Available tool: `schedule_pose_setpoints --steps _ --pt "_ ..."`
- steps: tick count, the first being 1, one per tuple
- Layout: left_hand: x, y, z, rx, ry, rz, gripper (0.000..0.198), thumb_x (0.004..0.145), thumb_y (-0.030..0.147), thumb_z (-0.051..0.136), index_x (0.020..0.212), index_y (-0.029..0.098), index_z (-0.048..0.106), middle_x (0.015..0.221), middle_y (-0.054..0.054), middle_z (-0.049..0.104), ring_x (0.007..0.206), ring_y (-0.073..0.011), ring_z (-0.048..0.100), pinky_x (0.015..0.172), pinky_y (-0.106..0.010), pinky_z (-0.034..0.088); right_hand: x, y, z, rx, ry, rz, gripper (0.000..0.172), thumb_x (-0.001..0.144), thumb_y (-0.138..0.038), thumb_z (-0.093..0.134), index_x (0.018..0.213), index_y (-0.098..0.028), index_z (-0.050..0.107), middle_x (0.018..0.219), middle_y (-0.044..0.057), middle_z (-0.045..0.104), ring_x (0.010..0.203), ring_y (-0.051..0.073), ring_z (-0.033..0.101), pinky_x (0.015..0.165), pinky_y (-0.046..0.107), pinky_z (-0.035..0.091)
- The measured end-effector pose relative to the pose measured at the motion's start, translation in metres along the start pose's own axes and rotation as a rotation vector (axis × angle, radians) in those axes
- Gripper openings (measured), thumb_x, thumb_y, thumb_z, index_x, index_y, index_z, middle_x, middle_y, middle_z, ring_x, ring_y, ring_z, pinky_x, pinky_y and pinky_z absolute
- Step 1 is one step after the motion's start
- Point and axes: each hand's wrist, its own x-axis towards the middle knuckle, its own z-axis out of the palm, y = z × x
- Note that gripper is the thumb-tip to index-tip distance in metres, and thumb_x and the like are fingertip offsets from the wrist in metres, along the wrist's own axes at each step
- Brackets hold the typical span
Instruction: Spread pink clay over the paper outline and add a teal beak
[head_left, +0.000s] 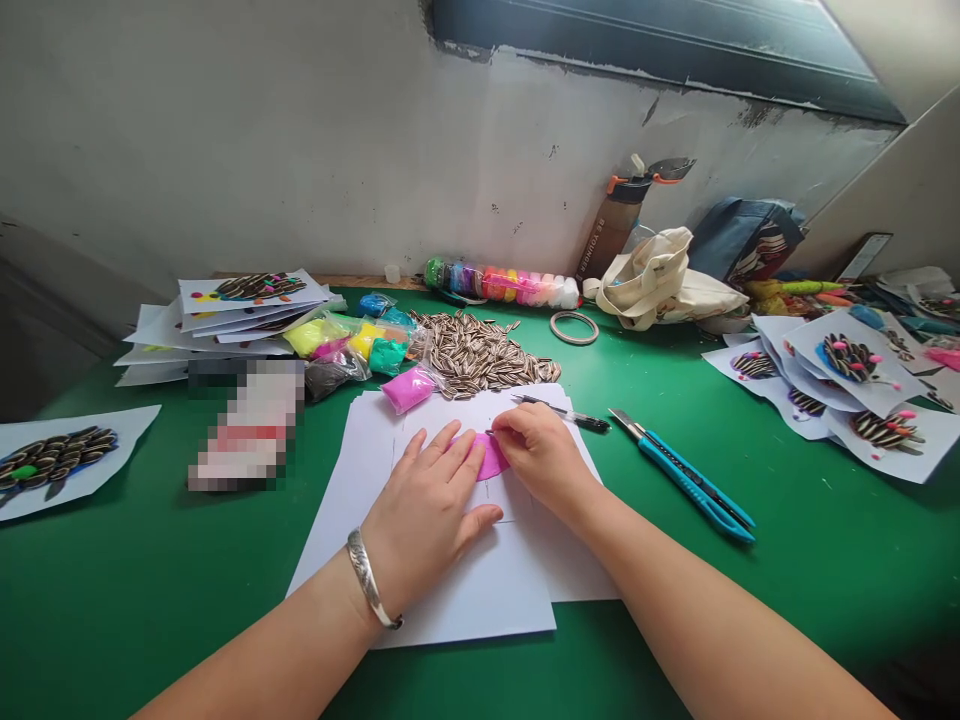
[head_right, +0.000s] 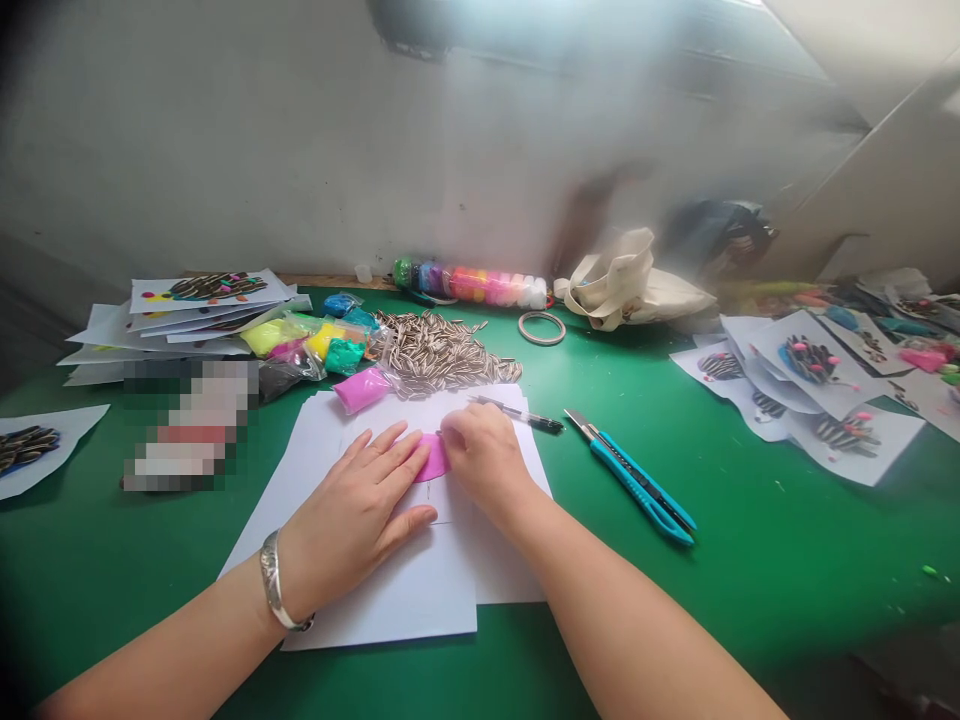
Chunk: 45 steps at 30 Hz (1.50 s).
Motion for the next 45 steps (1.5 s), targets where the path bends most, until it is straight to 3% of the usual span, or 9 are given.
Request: schedule_pose_setpoints --steps 7,15,32,45 --pt "0.000 0.001 0.004 -0.029 -0.016 0.052 0.060 0.088 0.041 0.062 0.138 0.009 0.049 0.142 -0.017 0.052 0.134 -0.0315 0.046 0.111 -0.052 0.037 0.003 -0.001 -0.001 -0.050 -0.045 0.030 0.018 0.086 -0.009 0.055 0.084 -0.020 0.069 0.081 0.005 0.066 0.082 0.019 0.055 0.076 0.030 0.039" --pt "0.000 0.000 0.003 -0.055 -0.023 0.041 0.060 0.087 0.041 0.063 0.138 0.011 0.049 0.144 -0.017 0.050 0.135 -0.0312 0.044 0.112 -0.050 0.036 0.023 0.000 -0.006 -0.140 -0.184 -0.022 0.022 0.080 -0.005 0.056 0.072 -0.020 0.070 0.072 0.003 0.064 0.075 0.018 0.053 0.071 0.028 0.037" --pt "-0.001 0.000 0.008 -0.104 -0.034 0.021 0.059 0.089 0.042 0.058 0.139 0.012 0.048 0.146 -0.016 0.047 0.137 -0.0312 0.042 0.113 -0.051 0.033 0.018 -0.010 0.001 -0.026 -0.170 -0.061 0.023 0.088 -0.009 0.053 0.076 -0.020 0.068 0.078 0.004 0.063 0.078 0.018 0.054 0.072 0.029 0.038" --pt "-0.002 0.000 0.009 -0.135 -0.056 0.002 0.062 0.089 0.044 0.058 0.141 0.011 0.046 0.148 -0.013 0.045 0.139 -0.0312 0.039 0.114 -0.053 0.032 0.024 -0.003 0.005 -0.010 -0.178 -0.130 0.019 0.087 -0.009 0.058 0.075 -0.020 0.069 0.078 0.003 0.066 0.078 0.017 0.055 0.074 0.030 0.038"
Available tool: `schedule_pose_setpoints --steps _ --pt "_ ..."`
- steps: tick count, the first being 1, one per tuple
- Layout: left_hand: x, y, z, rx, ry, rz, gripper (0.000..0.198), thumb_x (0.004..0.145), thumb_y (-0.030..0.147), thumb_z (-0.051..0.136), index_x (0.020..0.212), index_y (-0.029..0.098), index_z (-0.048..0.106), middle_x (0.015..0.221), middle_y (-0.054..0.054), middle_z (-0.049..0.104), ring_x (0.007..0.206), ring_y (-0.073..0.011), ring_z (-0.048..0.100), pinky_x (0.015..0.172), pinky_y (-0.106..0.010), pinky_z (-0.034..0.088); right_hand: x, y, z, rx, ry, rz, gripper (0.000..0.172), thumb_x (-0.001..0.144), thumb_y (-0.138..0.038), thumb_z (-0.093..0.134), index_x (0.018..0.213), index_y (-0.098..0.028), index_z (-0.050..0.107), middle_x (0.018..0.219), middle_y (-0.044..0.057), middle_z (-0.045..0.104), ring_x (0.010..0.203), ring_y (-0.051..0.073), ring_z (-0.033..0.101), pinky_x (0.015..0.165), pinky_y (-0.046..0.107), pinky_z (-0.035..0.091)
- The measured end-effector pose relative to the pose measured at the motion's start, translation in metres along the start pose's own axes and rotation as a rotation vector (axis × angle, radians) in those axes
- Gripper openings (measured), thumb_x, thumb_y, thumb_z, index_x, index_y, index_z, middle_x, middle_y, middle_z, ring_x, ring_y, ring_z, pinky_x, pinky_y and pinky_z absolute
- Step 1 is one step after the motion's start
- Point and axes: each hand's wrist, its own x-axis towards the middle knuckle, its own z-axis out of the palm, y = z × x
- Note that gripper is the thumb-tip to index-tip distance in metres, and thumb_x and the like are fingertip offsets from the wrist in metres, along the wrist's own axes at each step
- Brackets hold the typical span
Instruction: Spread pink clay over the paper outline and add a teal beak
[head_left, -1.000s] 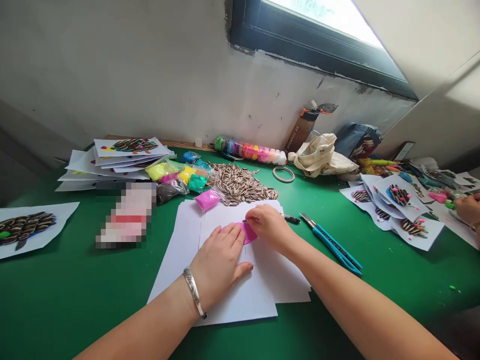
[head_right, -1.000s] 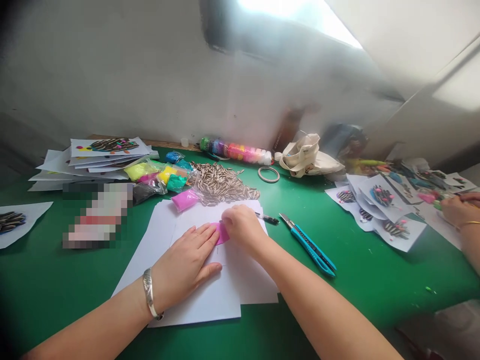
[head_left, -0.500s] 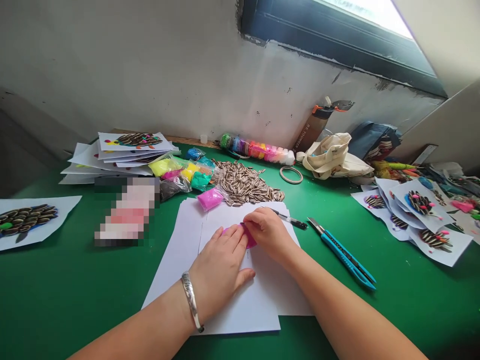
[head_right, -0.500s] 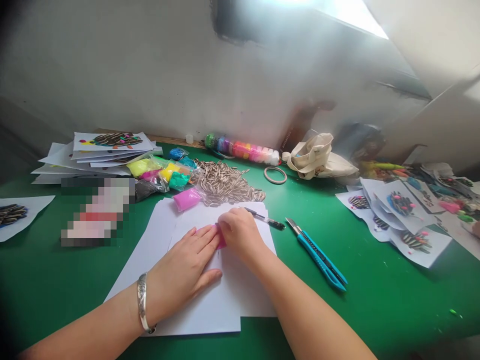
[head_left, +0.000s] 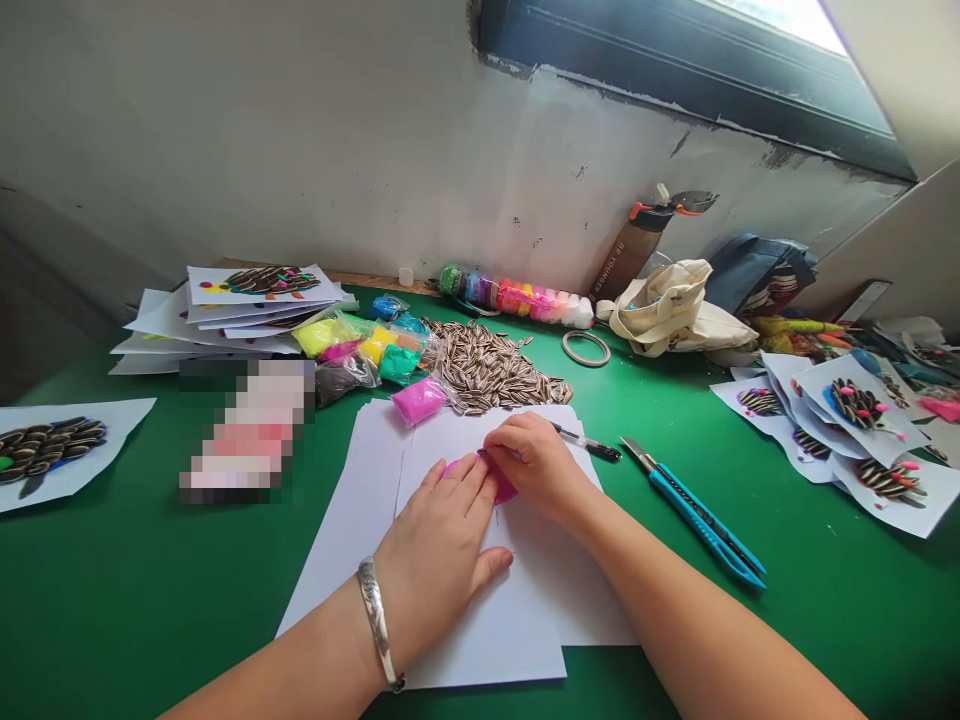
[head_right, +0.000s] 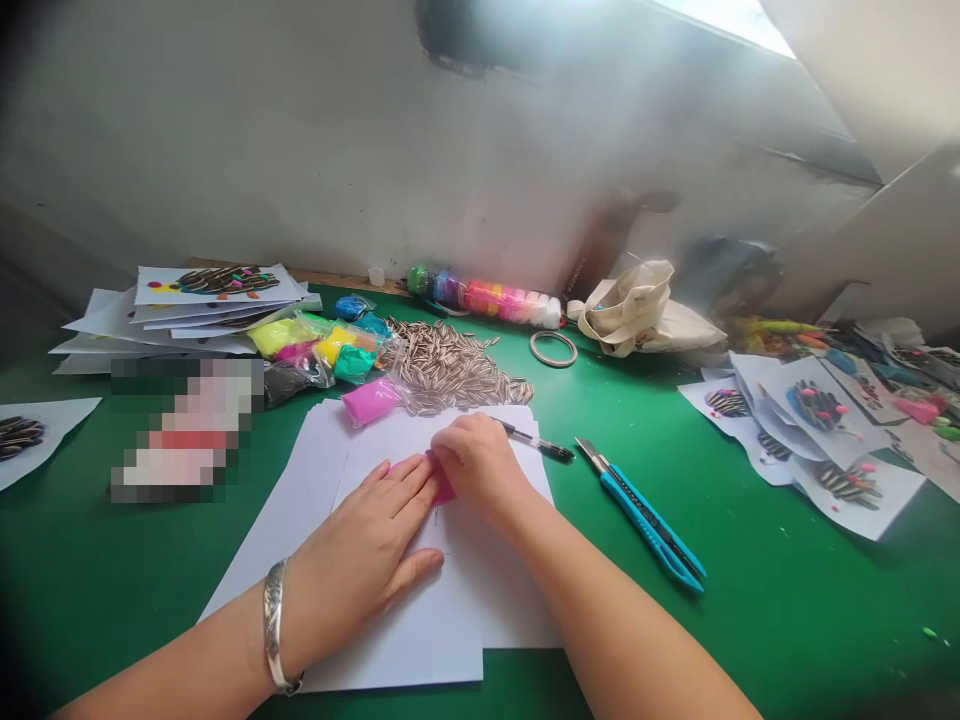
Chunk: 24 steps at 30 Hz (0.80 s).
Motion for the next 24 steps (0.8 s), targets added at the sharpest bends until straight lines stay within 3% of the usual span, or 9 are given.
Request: schedule_pose_setpoints --steps 12,18,24 --pt "0.002 0.003 -0.006 0.065 -0.053 -0.005 0.065 0.087 0.038 0.061 0.143 0.009 0.043 0.149 -0.013 0.041 0.139 -0.0318 0.038 0.114 -0.055 0.034 0.007 0.007 0.002 0.032 0.002 -0.154 0.021 0.088 -0.010 0.057 0.075 -0.020 0.069 0.077 0.003 0.066 0.074 0.015 0.053 0.069 0.028 0.037" --pt "0.002 0.004 -0.007 0.122 -0.083 -0.001 0.065 0.088 0.041 0.059 0.142 0.009 0.044 0.149 -0.014 0.041 0.138 -0.0327 0.039 0.112 -0.055 0.037 0.001 0.008 0.003 0.006 0.015 -0.104 0.019 0.087 -0.009 0.058 0.075 -0.019 0.069 0.077 0.003 0.065 0.075 0.015 0.053 0.070 0.027 0.036" --pt "0.001 0.000 -0.003 0.155 -0.041 0.018 0.064 0.089 0.044 0.057 0.141 0.009 0.046 0.148 -0.016 0.040 0.136 -0.0325 0.042 0.110 -0.053 0.040 -0.009 0.008 -0.002 -0.091 0.017 -0.025 0.015 0.085 -0.009 0.060 0.078 -0.019 0.070 0.075 0.003 0.065 0.076 0.016 0.053 0.073 0.029 0.035"
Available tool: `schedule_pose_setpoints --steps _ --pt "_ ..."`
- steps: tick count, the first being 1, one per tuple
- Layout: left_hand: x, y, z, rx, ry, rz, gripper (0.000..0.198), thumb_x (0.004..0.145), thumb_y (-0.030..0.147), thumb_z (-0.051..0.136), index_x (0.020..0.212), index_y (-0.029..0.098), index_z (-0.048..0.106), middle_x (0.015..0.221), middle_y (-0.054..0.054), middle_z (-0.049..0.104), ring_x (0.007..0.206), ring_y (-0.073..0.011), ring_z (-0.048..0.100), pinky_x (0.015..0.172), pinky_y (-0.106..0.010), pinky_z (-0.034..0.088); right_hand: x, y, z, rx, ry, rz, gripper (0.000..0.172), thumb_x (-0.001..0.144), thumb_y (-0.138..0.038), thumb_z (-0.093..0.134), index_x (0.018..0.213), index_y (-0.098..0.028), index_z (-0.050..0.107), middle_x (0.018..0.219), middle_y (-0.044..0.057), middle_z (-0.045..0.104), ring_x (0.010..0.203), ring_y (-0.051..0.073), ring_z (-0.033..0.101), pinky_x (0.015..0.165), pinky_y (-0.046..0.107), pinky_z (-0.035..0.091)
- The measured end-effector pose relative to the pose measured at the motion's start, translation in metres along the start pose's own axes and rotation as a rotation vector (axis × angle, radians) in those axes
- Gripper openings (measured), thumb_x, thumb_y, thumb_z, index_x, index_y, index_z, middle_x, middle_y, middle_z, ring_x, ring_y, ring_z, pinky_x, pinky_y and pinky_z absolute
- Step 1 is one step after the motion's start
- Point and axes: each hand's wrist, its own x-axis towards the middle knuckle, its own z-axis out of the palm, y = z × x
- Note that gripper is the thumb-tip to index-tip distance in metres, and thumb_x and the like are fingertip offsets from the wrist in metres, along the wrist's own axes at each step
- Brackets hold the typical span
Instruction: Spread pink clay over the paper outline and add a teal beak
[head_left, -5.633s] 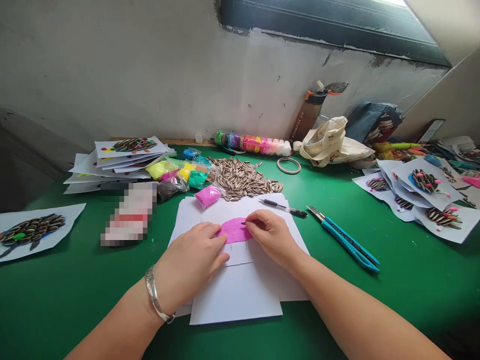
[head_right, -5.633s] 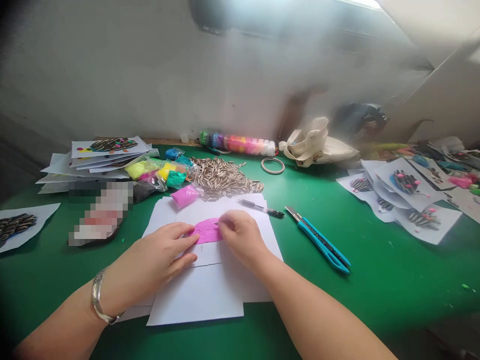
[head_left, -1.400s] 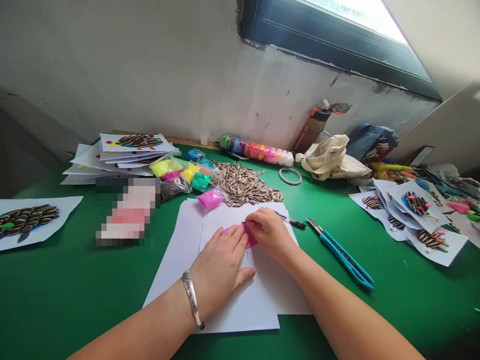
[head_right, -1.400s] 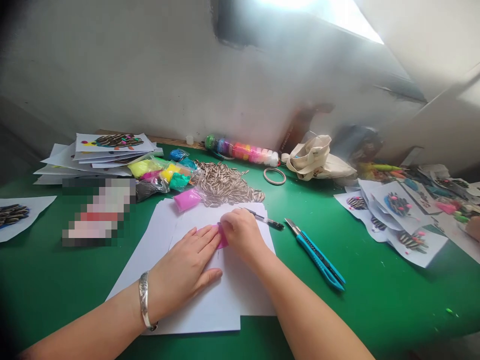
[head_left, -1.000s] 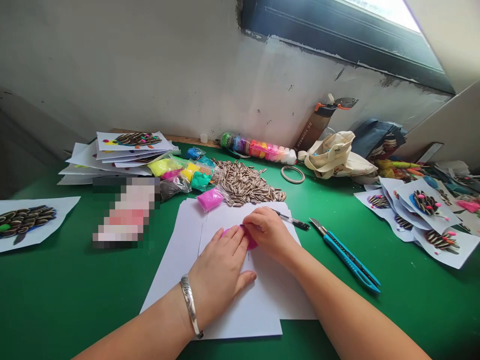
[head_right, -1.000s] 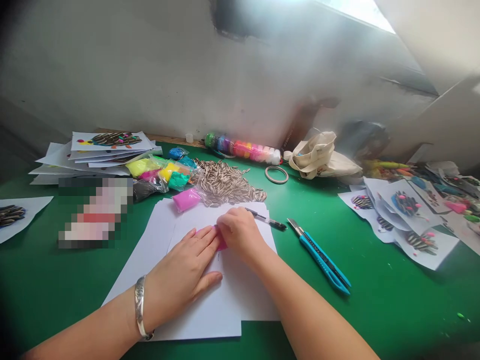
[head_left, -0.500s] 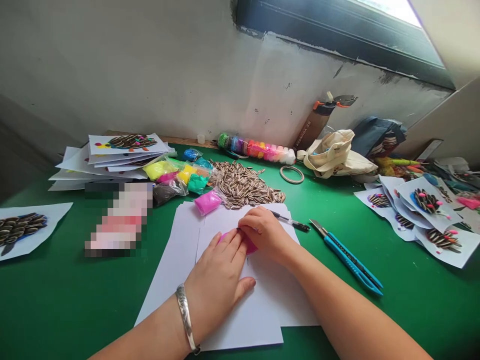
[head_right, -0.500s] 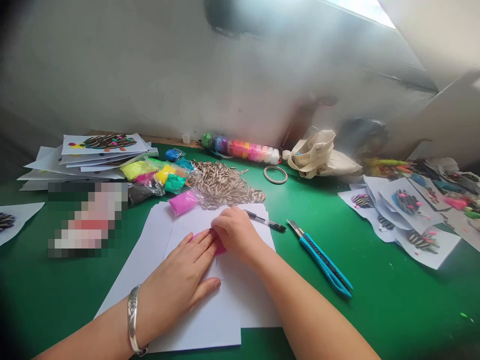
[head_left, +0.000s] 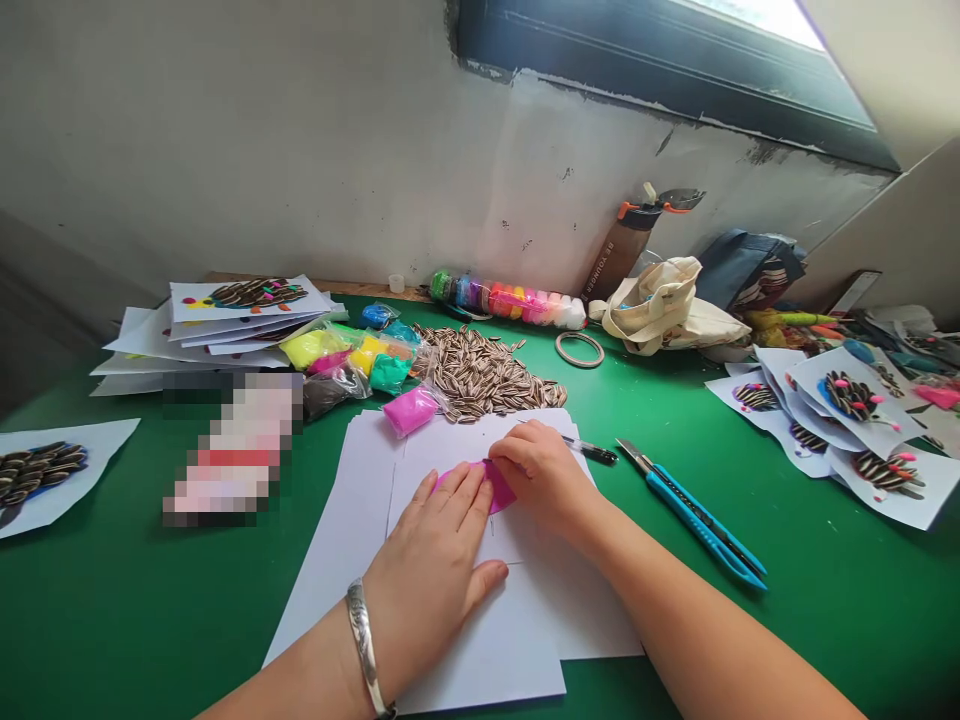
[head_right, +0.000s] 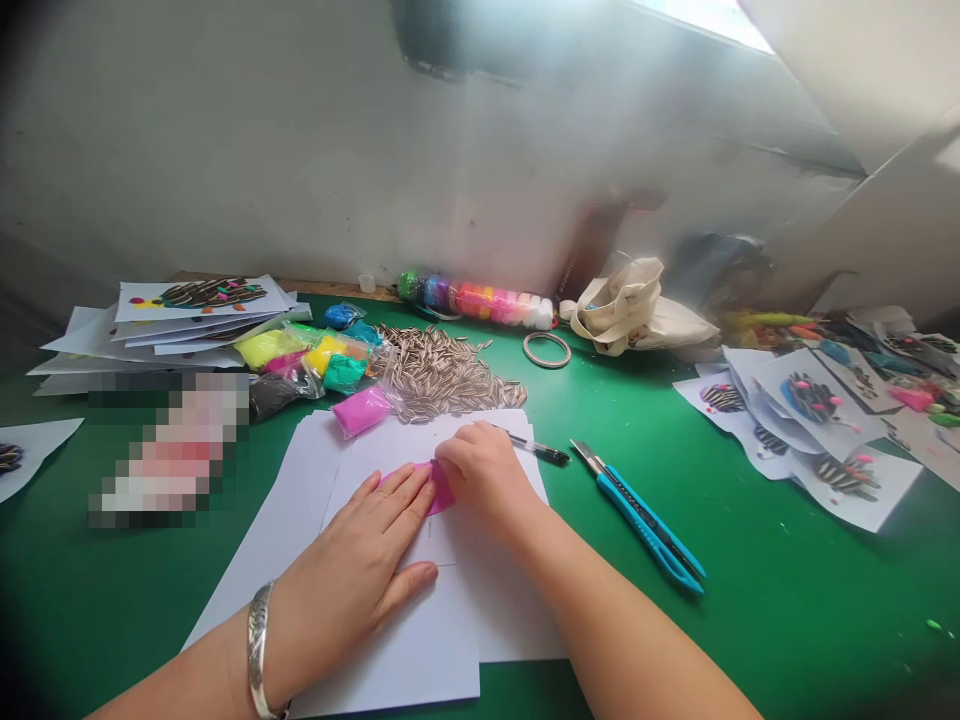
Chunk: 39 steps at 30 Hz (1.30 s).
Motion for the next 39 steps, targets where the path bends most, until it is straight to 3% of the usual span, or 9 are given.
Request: schedule_pose_setpoints --steps 16,27,39 --pt "-0.0015 0.0003 0.0016 0.021 0.014 0.022 0.063 0.090 0.042 0.056 0.141 0.007 0.046 0.147 -0.017 0.042 0.135 -0.0340 0.043 0.108 -0.056 0.042 0.0040 -0.0024 -0.0016 0.065 -0.007 0.025 0.018 0.086 -0.008 0.058 0.076 -0.019 0.068 0.076 0.003 0.064 0.077 0.016 0.052 0.072 0.029 0.036" --pt "0.0006 0.0004 -0.0020 0.015 -0.003 0.010 0.061 0.088 0.040 0.058 0.141 0.010 0.047 0.147 -0.014 0.044 0.136 -0.0324 0.043 0.109 -0.054 0.041 0.0085 -0.0020 0.0002 0.061 -0.023 -0.067 0.020 0.090 -0.011 0.055 0.078 -0.019 0.069 0.078 0.003 0.066 0.077 0.016 0.051 0.072 0.029 0.035" --pt "-0.0009 -0.0001 -0.0011 -0.008 0.006 0.009 0.063 0.089 0.041 0.058 0.141 0.008 0.046 0.148 -0.018 0.042 0.136 -0.0337 0.042 0.109 -0.055 0.040 0.0076 -0.0024 -0.0060 0.036 -0.065 0.003 0.018 0.086 -0.008 0.058 0.077 -0.019 0.069 0.077 0.003 0.066 0.078 0.016 0.053 0.072 0.028 0.034"
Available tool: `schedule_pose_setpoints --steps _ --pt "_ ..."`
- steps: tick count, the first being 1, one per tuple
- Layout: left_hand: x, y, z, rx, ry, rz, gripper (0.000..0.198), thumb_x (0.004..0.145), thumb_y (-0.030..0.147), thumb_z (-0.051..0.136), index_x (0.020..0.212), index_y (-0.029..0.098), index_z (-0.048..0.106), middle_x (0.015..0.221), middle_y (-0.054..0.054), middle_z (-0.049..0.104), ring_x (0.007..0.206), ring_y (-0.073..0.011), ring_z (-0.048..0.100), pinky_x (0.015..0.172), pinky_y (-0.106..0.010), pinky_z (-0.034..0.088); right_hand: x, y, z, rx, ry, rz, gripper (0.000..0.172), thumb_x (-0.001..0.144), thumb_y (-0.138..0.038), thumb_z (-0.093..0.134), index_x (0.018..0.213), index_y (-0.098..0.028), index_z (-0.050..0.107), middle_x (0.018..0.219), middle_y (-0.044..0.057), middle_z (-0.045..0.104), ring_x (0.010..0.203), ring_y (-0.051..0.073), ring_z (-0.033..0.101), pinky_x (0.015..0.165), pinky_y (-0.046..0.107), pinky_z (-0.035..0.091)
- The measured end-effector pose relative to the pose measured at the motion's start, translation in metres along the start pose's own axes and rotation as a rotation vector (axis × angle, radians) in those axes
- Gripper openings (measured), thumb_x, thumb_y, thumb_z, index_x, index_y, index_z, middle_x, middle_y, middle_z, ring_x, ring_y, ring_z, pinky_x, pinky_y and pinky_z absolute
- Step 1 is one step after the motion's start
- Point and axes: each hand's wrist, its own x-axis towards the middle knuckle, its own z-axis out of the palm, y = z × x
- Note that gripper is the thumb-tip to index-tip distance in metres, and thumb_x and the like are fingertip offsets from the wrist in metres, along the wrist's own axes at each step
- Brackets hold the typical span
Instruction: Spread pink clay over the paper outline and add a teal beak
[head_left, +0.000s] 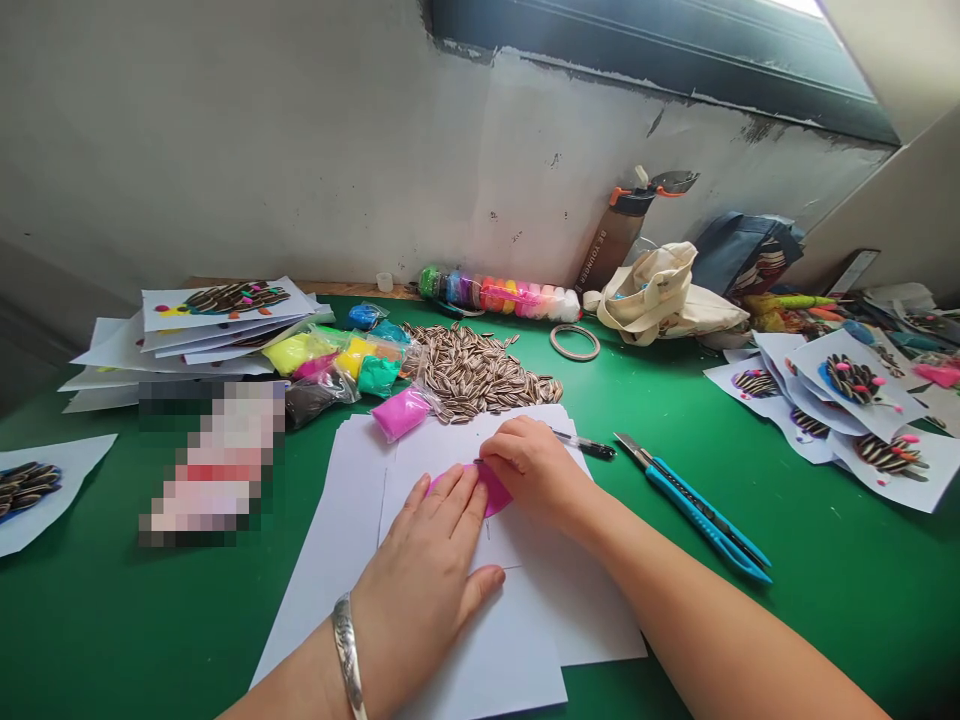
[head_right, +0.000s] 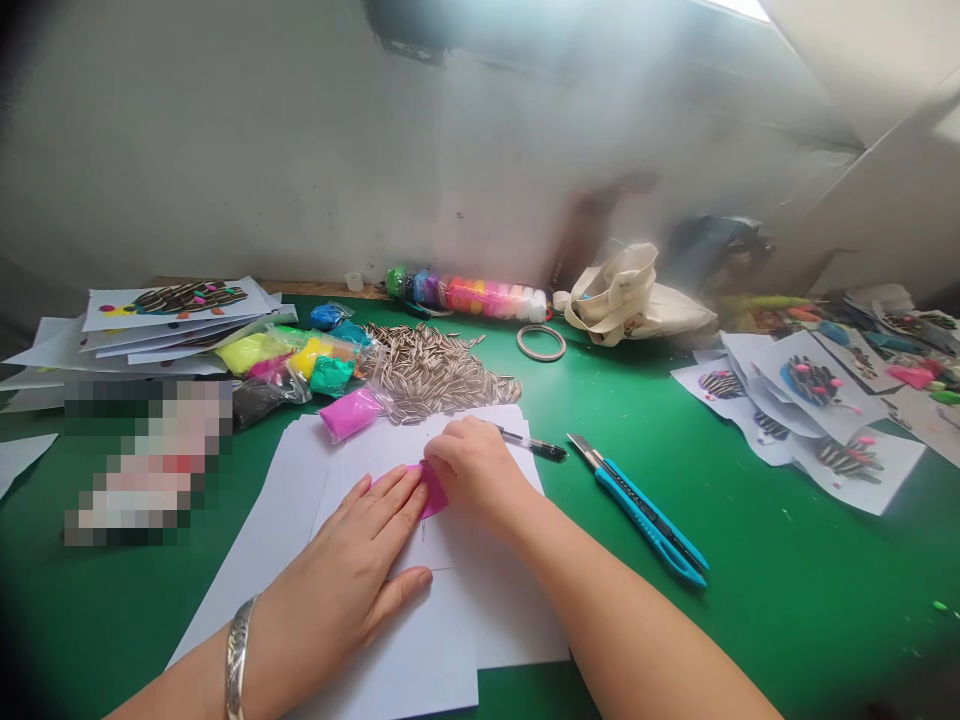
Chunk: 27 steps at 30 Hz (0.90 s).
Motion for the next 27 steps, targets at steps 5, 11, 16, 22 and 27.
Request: schedule_pose_setpoints --steps 5,11,16,22,27 --pt "-0.001 -0.001 0.002 -0.016 0.014 -0.002 0.062 0.090 0.041 0.055 0.142 0.009 0.045 0.148 -0.017 0.041 0.137 -0.0328 0.041 0.110 -0.055 0.039 -0.002 0.000 -0.003 -0.005 -0.018 0.017 0.016 0.085 -0.008 0.060 0.076 -0.019 0.069 0.077 0.003 0.065 0.079 0.016 0.053 0.071 0.028 0.033" --pt "-0.002 -0.002 0.004 -0.024 0.029 -0.002 0.061 0.091 0.042 0.054 0.143 0.011 0.043 0.149 -0.016 0.040 0.138 -0.0322 0.039 0.111 -0.054 0.037 -0.005 0.000 -0.007 -0.031 -0.028 0.054 0.020 0.082 -0.003 0.058 0.075 -0.019 0.068 0.073 0.002 0.063 0.076 0.016 0.052 0.069 0.028 0.033" --pt "-0.002 -0.001 0.003 -0.018 0.002 -0.015 0.062 0.091 0.042 0.054 0.144 0.013 0.043 0.151 -0.015 0.039 0.139 -0.0318 0.038 0.112 -0.053 0.037 -0.007 0.000 -0.008 -0.032 -0.032 0.062 0.021 0.082 -0.004 0.056 0.076 -0.019 0.068 0.072 0.002 0.061 0.075 0.016 0.052 0.067 0.027 0.034" --pt "-0.001 0.000 0.001 -0.051 -0.016 -0.023 0.064 0.091 0.041 0.053 0.146 0.011 0.039 0.151 -0.015 0.038 0.140 -0.0324 0.036 0.112 -0.055 0.035 -0.010 0.003 -0.006 -0.030 -0.033 0.057 0.018 0.083 -0.007 0.057 0.077 -0.020 0.068 0.074 0.003 0.061 0.076 0.017 0.052 0.068 0.028 0.034" --pt "-0.001 0.001 -0.002 -0.057 -0.038 -0.026 0.063 0.092 0.038 0.053 0.148 0.016 0.036 0.152 -0.013 0.038 0.141 -0.0327 0.035 0.112 -0.056 0.035 -0.011 0.002 -0.010 -0.045 -0.048 0.090 0.019 0.081 -0.005 0.057 0.075 -0.019 0.067 0.071 0.001 0.059 0.075 0.016 0.051 0.065 0.027 0.032"
